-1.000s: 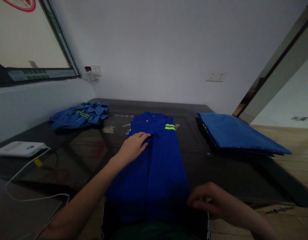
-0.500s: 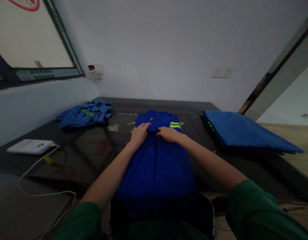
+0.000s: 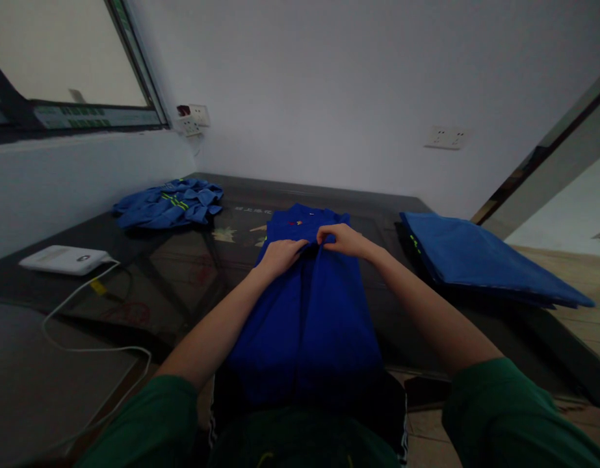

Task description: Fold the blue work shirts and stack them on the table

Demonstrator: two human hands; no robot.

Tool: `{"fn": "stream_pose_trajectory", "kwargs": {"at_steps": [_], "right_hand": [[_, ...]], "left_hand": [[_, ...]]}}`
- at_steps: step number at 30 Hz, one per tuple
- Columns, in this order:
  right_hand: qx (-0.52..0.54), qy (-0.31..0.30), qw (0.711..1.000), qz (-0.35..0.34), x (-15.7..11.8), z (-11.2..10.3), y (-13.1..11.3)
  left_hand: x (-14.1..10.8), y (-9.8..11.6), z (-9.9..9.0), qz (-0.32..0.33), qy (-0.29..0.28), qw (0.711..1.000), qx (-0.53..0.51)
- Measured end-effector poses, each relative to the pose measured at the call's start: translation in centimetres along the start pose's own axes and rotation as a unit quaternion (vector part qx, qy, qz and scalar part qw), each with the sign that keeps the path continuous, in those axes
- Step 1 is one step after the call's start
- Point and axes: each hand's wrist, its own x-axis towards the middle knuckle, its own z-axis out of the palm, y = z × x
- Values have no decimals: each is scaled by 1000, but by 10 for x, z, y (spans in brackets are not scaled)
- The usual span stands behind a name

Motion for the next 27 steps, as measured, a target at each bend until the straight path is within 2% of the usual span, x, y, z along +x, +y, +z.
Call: {"fn": "stream_pose_trajectory", "kwargs": {"at_steps": [5, 11, 17, 21, 27], "right_hand": [[84, 35, 996, 16, 0, 16, 14], [194, 8, 979, 68, -7, 37, 38], [145, 36, 986, 74, -4, 57, 45], [137, 55, 987, 60, 5, 65, 42], [81, 41, 989, 118, 12, 79, 35]], "left_hand": [[-3, -6, 5, -6, -71, 997, -11], [-6, -19, 2, 108, -84, 985, -101], [-7, -17, 0, 102, -80, 980, -148], [-7, -14, 1, 95, -99, 979, -152], [-5, -21, 9, 104, -114, 972, -178]]}}
